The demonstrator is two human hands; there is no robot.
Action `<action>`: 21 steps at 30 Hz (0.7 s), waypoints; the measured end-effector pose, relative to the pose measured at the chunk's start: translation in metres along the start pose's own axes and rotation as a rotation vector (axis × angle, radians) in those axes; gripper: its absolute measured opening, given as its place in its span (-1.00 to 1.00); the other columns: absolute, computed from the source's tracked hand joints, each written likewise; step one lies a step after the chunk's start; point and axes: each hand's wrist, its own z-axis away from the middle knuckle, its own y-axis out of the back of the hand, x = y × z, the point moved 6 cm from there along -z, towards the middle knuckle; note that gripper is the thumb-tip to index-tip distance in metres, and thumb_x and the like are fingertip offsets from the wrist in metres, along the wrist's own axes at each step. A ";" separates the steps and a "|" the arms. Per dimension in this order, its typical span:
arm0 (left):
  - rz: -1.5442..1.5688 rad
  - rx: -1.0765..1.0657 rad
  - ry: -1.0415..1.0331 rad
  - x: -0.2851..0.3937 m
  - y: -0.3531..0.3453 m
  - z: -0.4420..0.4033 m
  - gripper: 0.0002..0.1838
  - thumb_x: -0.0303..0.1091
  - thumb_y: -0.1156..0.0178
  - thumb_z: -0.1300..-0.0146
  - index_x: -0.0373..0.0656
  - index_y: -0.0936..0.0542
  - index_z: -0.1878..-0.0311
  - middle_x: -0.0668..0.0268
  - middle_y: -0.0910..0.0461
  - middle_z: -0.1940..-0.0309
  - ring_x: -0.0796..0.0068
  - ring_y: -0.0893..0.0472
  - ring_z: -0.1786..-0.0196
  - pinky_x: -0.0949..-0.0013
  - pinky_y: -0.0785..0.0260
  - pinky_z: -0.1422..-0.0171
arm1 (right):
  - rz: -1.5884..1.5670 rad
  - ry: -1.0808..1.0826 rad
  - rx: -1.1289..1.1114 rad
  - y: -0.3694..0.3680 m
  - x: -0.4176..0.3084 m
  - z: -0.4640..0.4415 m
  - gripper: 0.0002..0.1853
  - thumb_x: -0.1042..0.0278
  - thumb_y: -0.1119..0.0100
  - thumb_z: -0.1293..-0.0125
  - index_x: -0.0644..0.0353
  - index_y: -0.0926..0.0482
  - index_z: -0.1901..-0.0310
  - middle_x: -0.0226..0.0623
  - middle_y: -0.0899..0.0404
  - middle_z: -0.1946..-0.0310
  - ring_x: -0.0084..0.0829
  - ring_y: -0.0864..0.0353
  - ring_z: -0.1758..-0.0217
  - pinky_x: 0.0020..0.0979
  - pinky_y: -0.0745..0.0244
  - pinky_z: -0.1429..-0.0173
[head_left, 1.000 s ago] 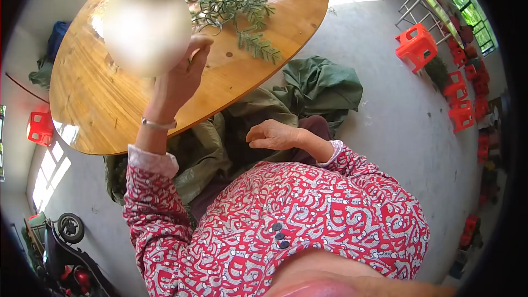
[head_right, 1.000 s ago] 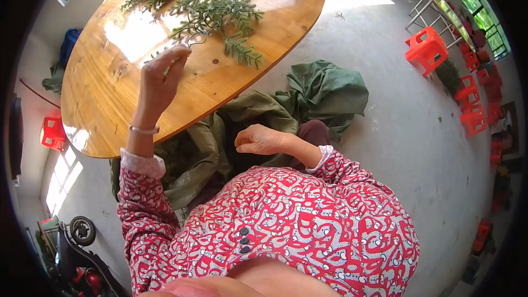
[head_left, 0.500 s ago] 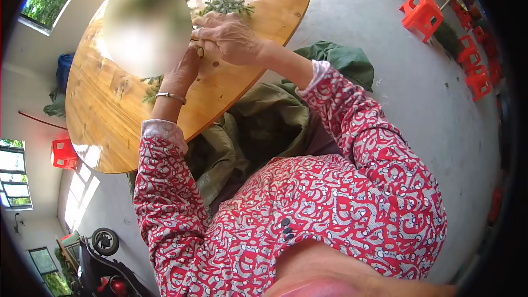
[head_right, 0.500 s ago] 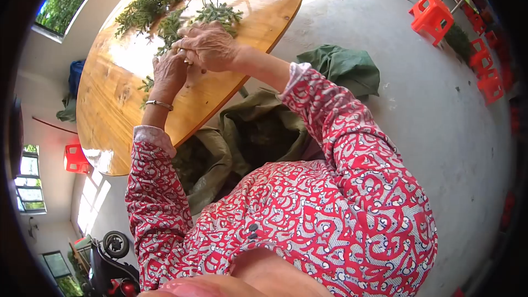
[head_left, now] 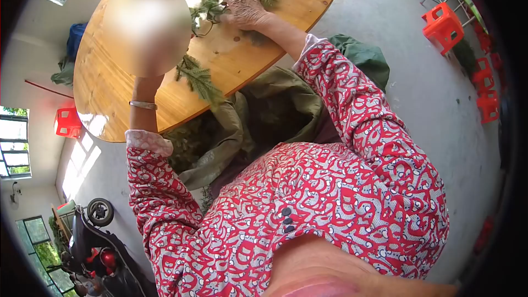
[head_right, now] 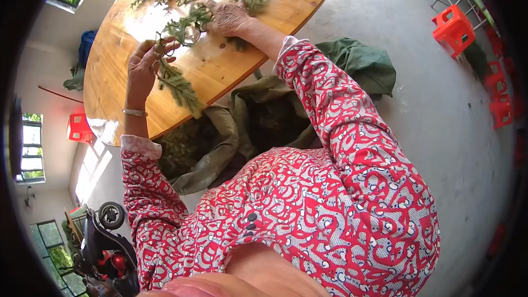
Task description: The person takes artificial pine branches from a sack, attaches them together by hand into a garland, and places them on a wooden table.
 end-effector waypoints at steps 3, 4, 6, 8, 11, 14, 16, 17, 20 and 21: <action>0.274 0.000 -0.110 0.026 -0.003 0.016 -0.81 -0.44 0.17 -0.32 -0.29 -0.41 0.14 -0.01 -0.48 -0.01 0.10 -0.53 -0.04 0.27 -0.43 0.01 | 0.084 0.037 0.039 -0.008 0.010 -0.004 -0.56 -0.01 0.00 -0.19 -0.06 -0.47 -0.07 -0.22 -0.47 -0.03 -0.22 -0.38 -0.17 0.04 -0.12 -0.18; 0.348 0.000 -0.098 0.030 0.000 0.017 -0.76 -0.43 0.22 -0.30 -0.31 -0.41 0.12 -0.08 -0.43 -0.05 -0.07 -0.45 -0.10 0.17 -0.39 -0.06 | 0.050 0.002 -0.006 -0.013 0.014 -0.007 -0.60 -0.01 0.01 -0.20 -0.02 -0.52 0.00 -0.23 -0.47 -0.03 -0.23 -0.38 -0.16 0.07 -0.11 -0.18; 0.567 -0.168 -0.123 0.032 0.009 0.018 -0.74 -0.39 0.21 -0.29 -0.33 -0.41 0.11 -0.09 -0.41 -0.07 -0.11 -0.38 -0.16 0.13 -0.34 -0.11 | 0.117 -0.079 -0.022 -0.020 0.023 -0.012 -0.63 0.00 0.02 -0.20 -0.01 -0.54 0.06 -0.24 -0.48 -0.01 -0.24 -0.38 -0.16 0.08 -0.12 -0.15; 0.691 -0.243 -0.109 0.032 0.025 0.021 -0.69 -0.31 0.20 -0.26 -0.33 -0.41 0.09 -0.06 -0.40 -0.06 -0.18 -0.28 -0.23 0.00 -0.27 -0.15 | 0.147 -0.122 -0.034 -0.010 0.022 -0.009 -0.63 -0.02 0.00 -0.19 0.03 -0.53 0.09 -0.22 -0.50 0.04 -0.25 -0.41 -0.13 0.06 -0.15 -0.10; 0.775 -0.291 -0.147 0.039 0.030 0.032 -0.70 -0.28 0.11 -0.26 -0.28 -0.37 0.05 0.12 -0.44 0.13 0.05 -0.36 -0.12 0.17 -0.23 -0.18 | 0.154 -0.142 -0.016 -0.006 0.024 -0.010 -0.57 -0.04 -0.01 -0.18 0.07 -0.47 0.03 -0.18 -0.51 0.07 -0.20 -0.45 -0.08 0.04 -0.18 -0.06; 0.868 -0.271 -0.156 0.048 0.025 0.035 -0.86 -0.30 0.10 -0.26 -0.17 -0.31 0.26 0.40 -0.27 0.48 0.40 -0.34 0.29 0.32 -0.15 0.06 | 0.115 -0.058 0.124 0.002 0.022 -0.008 -0.49 -0.03 -0.08 -0.13 0.15 -0.41 -0.02 -0.11 -0.51 0.07 -0.13 -0.47 -0.05 0.05 -0.18 -0.09; 0.875 -0.245 -0.148 0.049 0.027 0.036 -0.86 -0.29 0.10 -0.27 -0.11 -0.25 0.37 0.47 -0.17 0.57 0.53 -0.22 0.45 0.40 -0.05 0.25 | 0.114 -0.051 0.064 0.010 0.018 -0.007 -0.43 -0.02 -0.11 -0.11 0.17 -0.38 -0.08 -0.08 -0.48 0.02 -0.14 -0.43 -0.10 0.03 -0.18 -0.12; 0.877 -0.249 -0.147 0.050 0.026 0.037 -0.86 -0.29 0.10 -0.27 -0.11 -0.25 0.36 0.47 -0.19 0.57 0.52 -0.23 0.45 0.40 -0.06 0.25 | 0.104 -0.021 0.130 0.017 0.016 -0.004 -0.45 -0.01 -0.11 -0.10 0.18 -0.40 -0.06 -0.09 -0.49 0.03 -0.14 -0.44 -0.09 0.00 -0.19 -0.12; 0.887 -0.279 -0.168 0.049 0.022 0.039 -0.85 -0.27 0.10 -0.27 -0.12 -0.27 0.33 0.46 -0.22 0.58 0.52 -0.24 0.48 0.41 -0.07 0.24 | 0.077 0.054 0.293 0.036 0.007 0.012 -0.51 0.03 -0.14 -0.08 0.19 -0.49 0.03 -0.10 -0.55 0.13 -0.15 -0.50 0.00 -0.08 -0.26 -0.08; 0.903 -0.343 -0.176 0.048 0.021 0.040 -0.84 -0.24 0.11 -0.28 -0.12 -0.27 0.31 0.47 -0.23 0.56 0.51 -0.26 0.45 0.39 -0.07 0.22 | 0.052 0.089 0.284 0.040 0.003 0.014 -0.53 0.04 -0.14 -0.09 0.19 -0.50 0.04 -0.10 -0.56 0.15 -0.16 -0.52 0.03 -0.10 -0.28 -0.05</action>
